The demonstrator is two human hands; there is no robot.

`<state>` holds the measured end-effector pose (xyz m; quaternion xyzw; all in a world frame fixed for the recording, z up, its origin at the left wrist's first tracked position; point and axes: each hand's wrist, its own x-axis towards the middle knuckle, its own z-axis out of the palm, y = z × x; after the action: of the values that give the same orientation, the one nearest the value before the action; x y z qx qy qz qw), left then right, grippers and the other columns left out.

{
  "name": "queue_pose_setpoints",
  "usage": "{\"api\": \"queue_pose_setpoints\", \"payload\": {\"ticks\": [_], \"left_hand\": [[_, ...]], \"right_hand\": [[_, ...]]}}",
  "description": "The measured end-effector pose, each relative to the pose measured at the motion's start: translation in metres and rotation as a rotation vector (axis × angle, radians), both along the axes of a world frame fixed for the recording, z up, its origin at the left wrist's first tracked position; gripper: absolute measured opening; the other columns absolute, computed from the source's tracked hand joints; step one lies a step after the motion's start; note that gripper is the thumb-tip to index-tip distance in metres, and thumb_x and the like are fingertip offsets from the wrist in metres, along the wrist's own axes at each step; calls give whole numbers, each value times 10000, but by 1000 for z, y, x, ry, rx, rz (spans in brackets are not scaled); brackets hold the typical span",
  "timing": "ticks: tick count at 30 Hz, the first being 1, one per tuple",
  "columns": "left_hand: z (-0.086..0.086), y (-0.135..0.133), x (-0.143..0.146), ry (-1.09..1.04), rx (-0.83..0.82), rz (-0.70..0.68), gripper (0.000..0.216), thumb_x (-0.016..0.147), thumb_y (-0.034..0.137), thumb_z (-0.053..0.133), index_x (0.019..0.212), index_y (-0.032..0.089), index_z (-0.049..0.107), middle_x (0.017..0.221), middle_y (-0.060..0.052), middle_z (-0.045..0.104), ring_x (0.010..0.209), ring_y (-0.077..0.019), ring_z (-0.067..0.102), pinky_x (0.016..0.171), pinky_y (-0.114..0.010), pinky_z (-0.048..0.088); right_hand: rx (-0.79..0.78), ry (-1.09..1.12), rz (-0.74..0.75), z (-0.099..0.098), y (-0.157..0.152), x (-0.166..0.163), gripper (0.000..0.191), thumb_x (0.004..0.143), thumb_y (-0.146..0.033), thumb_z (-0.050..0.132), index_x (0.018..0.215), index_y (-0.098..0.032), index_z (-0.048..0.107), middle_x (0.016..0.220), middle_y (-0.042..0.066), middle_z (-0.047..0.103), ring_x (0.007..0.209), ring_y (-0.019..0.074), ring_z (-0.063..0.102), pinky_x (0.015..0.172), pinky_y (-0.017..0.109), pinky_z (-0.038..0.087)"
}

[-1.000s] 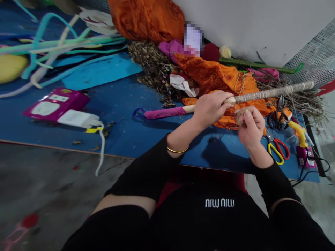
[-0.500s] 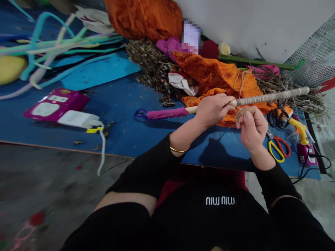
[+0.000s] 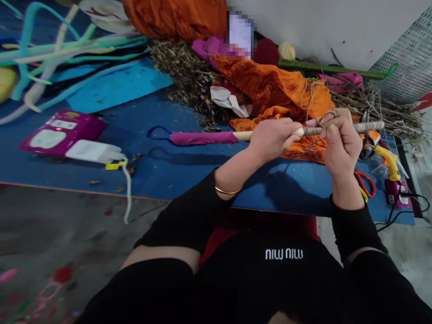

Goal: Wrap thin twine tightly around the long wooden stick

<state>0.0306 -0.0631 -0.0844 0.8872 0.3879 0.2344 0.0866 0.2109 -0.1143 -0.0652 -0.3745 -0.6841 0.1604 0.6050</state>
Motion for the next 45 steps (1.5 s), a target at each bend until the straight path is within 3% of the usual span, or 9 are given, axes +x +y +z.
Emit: {"api": "queue_pose_setpoints", "payload": {"ticks": [10, 16, 23, 27, 30, 33, 37, 41, 45], "left_hand": [[-8, 1, -1, 49, 223, -89, 319, 1031, 294, 487, 1186, 183, 743, 939, -79, 769, 857, -231, 726, 630, -318, 432], [-2, -5, 1, 95, 234, -12, 290, 1034, 283, 505, 1244, 184, 679, 877, -62, 755, 768, -212, 711, 611, -307, 424], [-10, 2, 2, 55, 390, -135, 324, 1081, 276, 429, 1113, 190, 740, 889, -76, 763, 798, -220, 700, 608, -323, 412], [-8, 7, -7, -3, 302, -52, 344, 1076, 303, 426, 1210, 221, 732, 998, -72, 784, 876, -214, 707, 678, -320, 445], [-3, 15, -19, -54, 196, -6, 356, 1049, 327, 446, 1264, 250, 718, 1093, -62, 787, 951, -227, 711, 753, -328, 471], [2, 25, -32, -79, 108, 3, 353, 1007, 353, 490, 1236, 257, 742, 1085, -66, 788, 946, -243, 710, 811, -349, 487], [8, 34, -49, -124, 20, -2, 356, 939, 381, 575, 1214, 273, 774, 1077, -66, 804, 942, -251, 715, 836, -352, 503], [13, 38, -62, -227, -99, -47, 323, 881, 391, 628, 1123, 280, 811, 1002, -35, 822, 890, -225, 729, 814, -314, 529], [18, 36, -66, -417, -227, -96, 297, 824, 374, 676, 1030, 231, 835, 915, -45, 820, 812, -209, 738, 762, -306, 574]], "right_hand": [[-128, -200, -26, -8, 14, 9, 397, 1057, -537, 476, 825, -245, 612, 1136, 49, 612, 1305, 261, 668, 1125, 516, 555], [-150, -210, 1, -15, 20, 10, 368, 1060, -539, 462, 864, -256, 592, 1180, 54, 606, 1306, 251, 671, 1146, 514, 550], [-164, -185, -29, -13, 16, 3, 424, 1038, -585, 491, 812, -239, 585, 1148, 50, 627, 1219, 235, 712, 1111, 489, 573], [-180, 48, -61, -12, 23, 17, 411, 974, -609, 601, 802, -236, 591, 1125, 34, 658, 902, 168, 738, 864, 404, 637], [-259, 297, -64, -7, 31, 56, 378, 899, -603, 694, 806, -254, 586, 1053, 10, 699, 586, 82, 573, 564, 303, 541], [-460, 365, 39, 3, 37, 110, 348, 948, -598, 614, 827, -274, 575, 1022, 2, 734, 515, 53, 437, 506, 280, 476], [-565, 412, 190, 7, 42, 169, 313, 857, -554, 764, 781, -292, 610, 884, -27, 706, 449, -12, 341, 433, 284, 347], [-575, 483, 23, 0, 49, 184, 383, 737, -577, 859, 729, -304, 590, 760, -41, 677, 421, -20, 313, 368, 289, 242], [-502, 402, -258, -14, 59, 167, 424, 838, -614, 730, 668, -295, 509, 561, -66, 555, 393, 2, 352, 358, 276, 221]]}}
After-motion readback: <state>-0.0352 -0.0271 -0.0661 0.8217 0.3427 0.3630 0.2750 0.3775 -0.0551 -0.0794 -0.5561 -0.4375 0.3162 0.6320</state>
